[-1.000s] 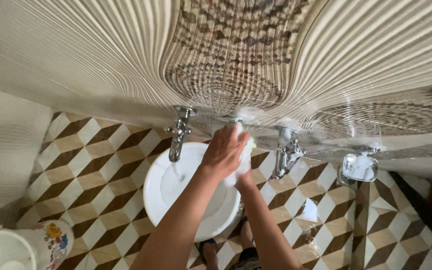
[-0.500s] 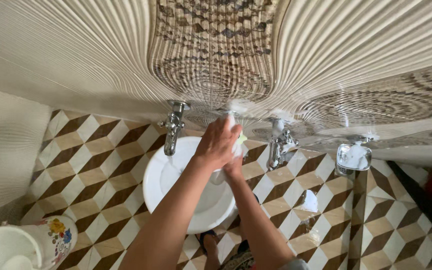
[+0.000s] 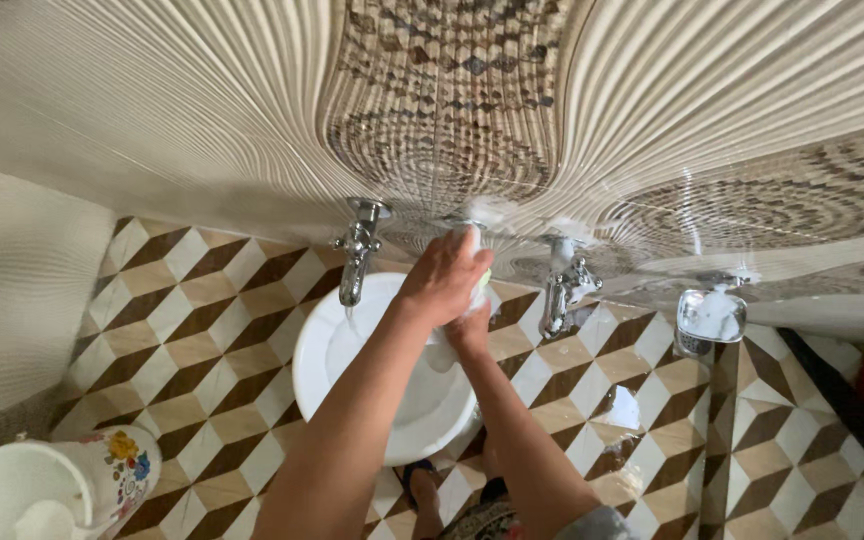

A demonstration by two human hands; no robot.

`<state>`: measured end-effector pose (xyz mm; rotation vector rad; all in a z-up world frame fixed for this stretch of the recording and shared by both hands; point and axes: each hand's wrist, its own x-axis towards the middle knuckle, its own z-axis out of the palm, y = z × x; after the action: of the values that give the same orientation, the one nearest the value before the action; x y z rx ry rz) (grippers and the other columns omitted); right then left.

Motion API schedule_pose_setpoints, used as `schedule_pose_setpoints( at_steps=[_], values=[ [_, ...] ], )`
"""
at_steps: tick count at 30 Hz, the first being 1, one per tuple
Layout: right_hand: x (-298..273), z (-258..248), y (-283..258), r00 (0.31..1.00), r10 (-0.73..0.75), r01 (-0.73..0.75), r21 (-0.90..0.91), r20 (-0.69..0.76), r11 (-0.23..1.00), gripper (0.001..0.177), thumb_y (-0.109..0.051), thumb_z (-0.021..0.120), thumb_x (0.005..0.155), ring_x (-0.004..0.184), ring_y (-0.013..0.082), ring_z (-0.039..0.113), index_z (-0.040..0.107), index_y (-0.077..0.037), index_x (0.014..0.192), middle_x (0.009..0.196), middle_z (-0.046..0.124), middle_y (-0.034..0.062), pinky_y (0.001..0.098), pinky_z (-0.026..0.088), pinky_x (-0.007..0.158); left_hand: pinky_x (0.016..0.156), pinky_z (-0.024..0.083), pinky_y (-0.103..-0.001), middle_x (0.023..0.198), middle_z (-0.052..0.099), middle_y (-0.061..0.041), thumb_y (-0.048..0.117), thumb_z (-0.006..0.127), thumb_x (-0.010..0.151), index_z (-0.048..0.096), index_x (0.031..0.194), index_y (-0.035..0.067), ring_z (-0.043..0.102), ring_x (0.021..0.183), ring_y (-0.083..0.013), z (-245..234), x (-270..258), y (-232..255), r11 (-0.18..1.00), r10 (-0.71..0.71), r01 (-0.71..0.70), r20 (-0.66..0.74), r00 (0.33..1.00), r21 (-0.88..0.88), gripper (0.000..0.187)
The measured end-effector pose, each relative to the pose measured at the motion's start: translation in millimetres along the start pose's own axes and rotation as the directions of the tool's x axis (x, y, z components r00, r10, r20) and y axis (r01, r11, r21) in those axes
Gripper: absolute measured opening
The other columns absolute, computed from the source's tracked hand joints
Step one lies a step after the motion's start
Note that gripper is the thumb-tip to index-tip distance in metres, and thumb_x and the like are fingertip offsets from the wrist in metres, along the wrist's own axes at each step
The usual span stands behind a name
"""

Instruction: The person fills a white basin with water from a wall-mounted tap and scrubs a sponge. They then apply soap to the sponge and scrub the wall tiles and taps. Finally, they clean a toothbrush holder mounted on the wall.

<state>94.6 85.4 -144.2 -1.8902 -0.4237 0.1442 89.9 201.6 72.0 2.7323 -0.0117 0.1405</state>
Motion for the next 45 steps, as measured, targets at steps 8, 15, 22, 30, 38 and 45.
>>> schedule_pose_setpoints(
  at_steps=[8,15,22,30,38,45],
  values=[
    [55.7,-8.1,12.2,0.992,0.025,-0.042,0.131,0.128,0.99,0.04,-0.027,0.076,0.087,0.094,0.0312,0.066,0.065,-0.002,0.115,0.104,0.069,0.012,0.0448,0.055,0.083,0.1,0.042,-0.055,0.137,0.051,-0.021,0.032,0.06,0.098,0.041,0.146,0.013,0.057,0.118,-0.0351,-38.0,-7.4,2.2,0.953,-0.298,0.303,-0.142,0.944,0.012,0.055],
    [50.3,-19.8,41.4,0.846,-0.456,0.526,-0.291,0.276,0.799,0.022,-0.025,0.069,0.084,0.089,0.0389,0.067,0.07,-0.009,0.098,0.095,0.07,0.0132,0.0486,0.054,0.079,0.09,0.054,-0.043,0.111,0.069,-0.015,0.017,0.072,0.09,0.053,0.125,0.002,0.063,0.11,-0.0331,-70.2,-44.2,-64.9,0.726,-0.657,0.641,-0.026,0.754,0.249,0.043],
    [12.8,-22.1,-33.4,0.996,0.06,-0.04,-0.28,0.063,0.959,0.041,-0.03,0.079,0.08,0.084,0.0396,0.066,0.066,-0.001,0.106,0.092,0.069,0.0188,0.0456,0.053,0.073,0.088,0.055,-0.033,0.093,0.071,-0.003,0.011,0.065,0.09,0.064,0.098,0.013,0.06,0.111,-0.0248,-33.5,-55.4,-106.9,0.76,-0.104,0.088,-0.013,0.994,0.644,0.009],
    [75.1,-21.2,47.1,0.927,-0.248,0.239,0.07,0.28,0.969,0.031,-0.02,0.069,0.087,0.094,0.0273,0.068,0.065,-0.007,0.115,0.104,0.07,0.0109,0.0398,0.055,0.085,0.109,0.042,-0.038,0.106,0.071,-0.003,0.024,0.06,0.088,0.067,0.108,0.015,0.053,0.12,-0.0238,-62.1,-51.0,-88.8,0.585,-0.026,-0.123,0.17,0.985,0.801,0.022],
    [-26.0,-17.9,32.9,0.954,-0.26,0.256,0.05,0.146,0.965,0.024,-0.019,0.071,0.091,0.094,0.0239,0.071,0.07,-0.01,0.114,0.105,0.074,0.0058,0.0395,0.057,0.086,0.12,0.038,-0.047,0.151,0.054,-0.016,0.011,0.072,0.087,0.053,0.145,0.006,0.051,0.139,-0.0318,-3.6,-108.7,18.5,0.893,-0.431,0.449,-0.312,0.847,-0.015,0.061],
    [-87.6,-51.8,-123.0,0.493,0.57,-0.869,0.34,0.658,0.359,0.084,-0.067,0.038,0.096,0.148,0.0203,0.03,0.028,-0.013,0.159,0.162,0.034,0.0037,0.0358,0.023,0.121,0.109,0.043,-0.045,0.144,0.052,-0.016,0.024,0.064,0.095,0.046,0.146,0.008,0.052,0.13,-0.0323,126.4,-151.8,56.0,-0.009,-0.907,0.33,0.146,0.395,-0.944,0.056]
  ],
)
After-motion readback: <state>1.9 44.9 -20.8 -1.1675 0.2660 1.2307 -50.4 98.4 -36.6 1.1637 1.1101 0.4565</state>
